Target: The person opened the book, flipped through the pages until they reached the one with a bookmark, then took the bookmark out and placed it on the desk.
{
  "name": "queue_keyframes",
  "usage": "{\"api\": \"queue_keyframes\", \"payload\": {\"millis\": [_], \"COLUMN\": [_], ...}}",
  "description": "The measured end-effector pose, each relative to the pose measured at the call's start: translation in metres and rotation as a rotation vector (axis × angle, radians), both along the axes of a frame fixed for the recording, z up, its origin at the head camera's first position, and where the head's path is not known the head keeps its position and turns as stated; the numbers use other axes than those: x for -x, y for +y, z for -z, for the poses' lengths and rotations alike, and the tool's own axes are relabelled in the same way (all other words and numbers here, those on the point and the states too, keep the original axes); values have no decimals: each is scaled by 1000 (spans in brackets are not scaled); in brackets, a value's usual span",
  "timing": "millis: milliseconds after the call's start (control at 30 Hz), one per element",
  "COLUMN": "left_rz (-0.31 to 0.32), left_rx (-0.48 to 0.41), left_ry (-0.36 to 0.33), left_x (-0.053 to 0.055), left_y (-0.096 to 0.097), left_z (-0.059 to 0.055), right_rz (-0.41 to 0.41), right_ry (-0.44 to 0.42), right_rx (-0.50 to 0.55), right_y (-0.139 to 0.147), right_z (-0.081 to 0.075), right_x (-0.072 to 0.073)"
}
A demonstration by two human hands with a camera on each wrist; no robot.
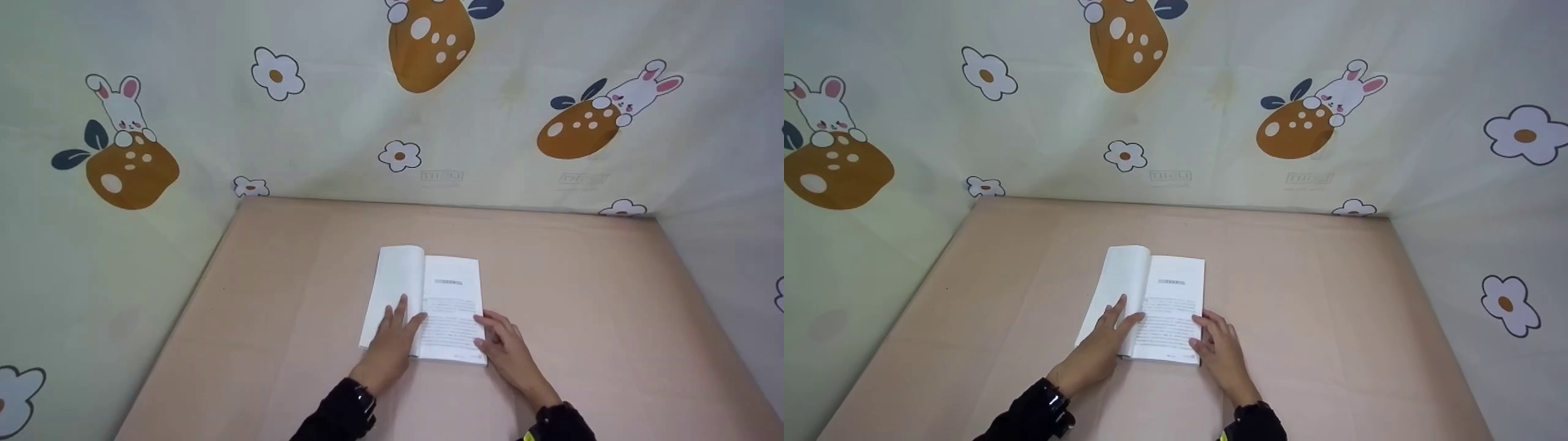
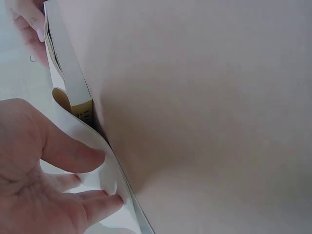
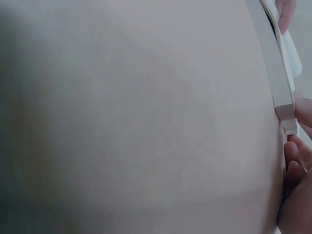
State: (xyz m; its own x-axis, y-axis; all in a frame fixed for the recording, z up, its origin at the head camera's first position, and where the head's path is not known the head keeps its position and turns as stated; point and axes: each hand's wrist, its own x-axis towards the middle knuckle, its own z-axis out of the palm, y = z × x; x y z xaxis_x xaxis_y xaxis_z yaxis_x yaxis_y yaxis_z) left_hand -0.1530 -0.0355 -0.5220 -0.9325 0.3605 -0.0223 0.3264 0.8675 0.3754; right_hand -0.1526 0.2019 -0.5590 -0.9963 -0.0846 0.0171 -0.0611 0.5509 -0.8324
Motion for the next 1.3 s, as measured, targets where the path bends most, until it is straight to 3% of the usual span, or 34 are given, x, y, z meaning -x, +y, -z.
{"api": "queue_keyframes", "payload": {"millis": [267,500,700,900,1133,1300], "left_rz": [-62,-53,-74,-111,-140,-151], "left_rx": [-33,154,206,214,312,362], "left_ry": [-11,111,116,113,168,134], "left_x": [1,-1,-1,-1,0,2], "left_y": [9,17,24,30,36,40], "left_z": [0,3,0,2,4,6], "right_rz": [5,-4,-24,-65,-142,-195], "right_ry": [-2,2,22,-32,-114,-158], "right_rx": [-18,-4,-2,-25,-34,-15], "right_y": [0,0,3,7,12,15], "right_z": [1,1,1,0,-6,-11], "right_x": [0,1,0,1,3,4]}}
